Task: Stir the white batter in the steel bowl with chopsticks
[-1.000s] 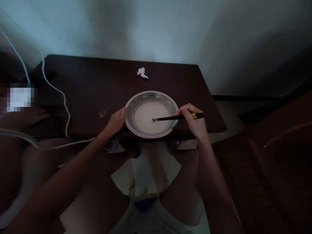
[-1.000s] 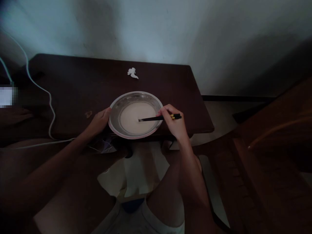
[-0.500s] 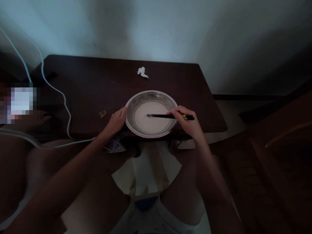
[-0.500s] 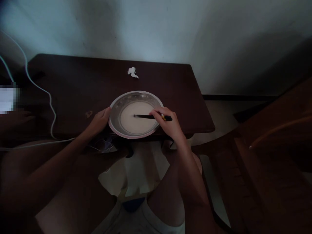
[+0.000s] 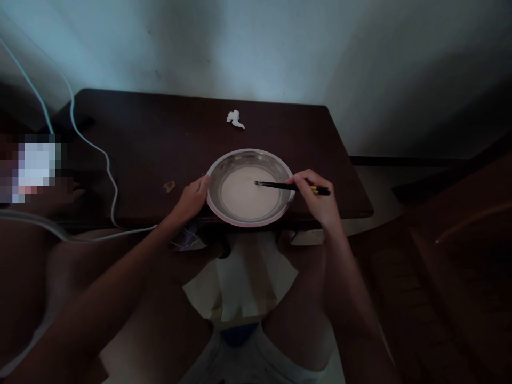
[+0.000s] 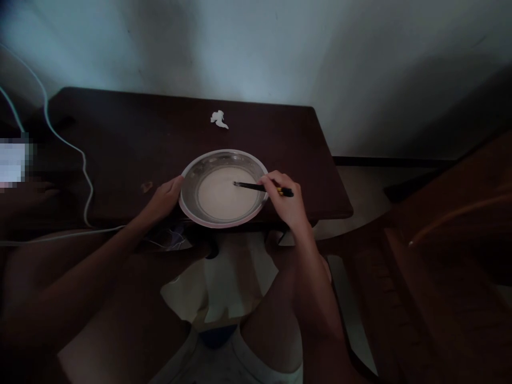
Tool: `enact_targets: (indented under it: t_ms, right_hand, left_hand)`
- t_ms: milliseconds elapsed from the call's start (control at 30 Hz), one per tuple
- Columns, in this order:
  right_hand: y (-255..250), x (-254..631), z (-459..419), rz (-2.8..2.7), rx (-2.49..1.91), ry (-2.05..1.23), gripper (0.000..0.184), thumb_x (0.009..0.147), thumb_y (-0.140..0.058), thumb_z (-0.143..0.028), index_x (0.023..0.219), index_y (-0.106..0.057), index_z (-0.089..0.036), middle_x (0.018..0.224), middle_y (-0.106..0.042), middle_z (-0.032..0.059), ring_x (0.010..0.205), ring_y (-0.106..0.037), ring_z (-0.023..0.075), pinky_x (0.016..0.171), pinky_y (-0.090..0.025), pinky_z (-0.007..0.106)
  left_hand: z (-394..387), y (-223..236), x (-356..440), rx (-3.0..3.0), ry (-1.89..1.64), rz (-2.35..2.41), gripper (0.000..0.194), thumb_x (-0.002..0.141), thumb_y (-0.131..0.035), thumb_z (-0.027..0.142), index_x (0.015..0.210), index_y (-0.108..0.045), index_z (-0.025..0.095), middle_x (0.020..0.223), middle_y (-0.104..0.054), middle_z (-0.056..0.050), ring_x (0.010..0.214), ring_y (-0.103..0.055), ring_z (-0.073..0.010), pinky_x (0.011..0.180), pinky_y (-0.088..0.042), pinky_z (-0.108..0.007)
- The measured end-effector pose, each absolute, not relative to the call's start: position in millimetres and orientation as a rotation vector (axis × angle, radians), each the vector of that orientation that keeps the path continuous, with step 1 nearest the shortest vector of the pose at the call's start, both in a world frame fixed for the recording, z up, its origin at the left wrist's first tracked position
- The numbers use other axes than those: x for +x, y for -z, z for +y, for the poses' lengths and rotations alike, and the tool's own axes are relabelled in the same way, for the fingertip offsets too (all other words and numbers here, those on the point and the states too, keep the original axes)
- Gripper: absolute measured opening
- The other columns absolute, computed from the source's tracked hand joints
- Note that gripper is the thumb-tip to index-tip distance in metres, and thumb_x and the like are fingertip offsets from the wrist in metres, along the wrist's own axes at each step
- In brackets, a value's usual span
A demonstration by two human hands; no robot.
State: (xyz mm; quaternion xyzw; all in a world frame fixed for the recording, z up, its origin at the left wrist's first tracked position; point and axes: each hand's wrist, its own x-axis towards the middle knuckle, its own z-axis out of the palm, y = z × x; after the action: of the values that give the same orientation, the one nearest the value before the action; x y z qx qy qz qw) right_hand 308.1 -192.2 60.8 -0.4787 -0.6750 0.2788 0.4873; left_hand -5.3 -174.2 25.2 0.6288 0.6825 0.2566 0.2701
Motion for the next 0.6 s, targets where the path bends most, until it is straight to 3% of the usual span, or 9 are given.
enact_targets:
  t_ms: [100,300,500,600]
  right_hand:
    - [-60.2,311.3,-192.7,-1.518,-1.160,-0.754,0.029,0.098,-0.059,-0.043,0.077,-0.069,-0.025,0.074,-0.074,-0.0003,0.077,-0.071,0.0193,0.078,-0.054,0.035]
    - [-59.1,306.7,-191.4,-1.743,-1.151,-0.718,0.023,0.096,-0.061,-0.038,0.082,-0.074,-0.026,0.090,-0.079,0.0018,0.088,-0.070,0.0203,0.081,-0.051,0.035]
    - [-60.2,311.2,-192.5,-1.514,-1.151,-0.788,0.031,0.098,-0.059,-0.044,0.074,-0.068,-0.025,0.072,-0.073,-0.0005,0.075,-0.072,0.0200,0.076,-0.054,0.035]
    - [-59.8,303.1,-193.5,-1.691,-1.108,-0.831,0.028,0.097,-0.060,-0.042,0.078,-0.073,-0.026,0.083,-0.078,0.0011,0.085,-0.072,0.0206,0.080,-0.054,0.036]
  left_hand:
    - [-175.2,-27.4,-3.9,1.668,-0.705,1.835,0.041,0.096,-0.029,0.049,0.083,-0.056,0.020,0.097,-0.071,-0.012,0.101,-0.063,-0.0294,0.094,-0.048,-0.041]
    - [-174.9,-25.8,-4.7,1.672,-0.730,1.831,0.047,0.097,-0.028,0.052,0.090,-0.062,0.019,0.107,-0.073,-0.014,0.104,-0.064,-0.0298,0.096,-0.048,-0.041]
    - [-174.5,-24.1,-6.3,1.680,-0.681,1.852,0.045,0.097,-0.028,0.053,0.087,-0.060,0.021,0.102,-0.073,-0.012,0.100,-0.063,-0.0293,0.093,-0.048,-0.040]
    - [-174.7,-22.7,-6.9,1.692,-0.720,1.829,0.048,0.097,-0.027,0.054,0.089,-0.061,0.021,0.099,-0.073,-0.011,0.101,-0.062,-0.0289,0.094,-0.047,-0.039]
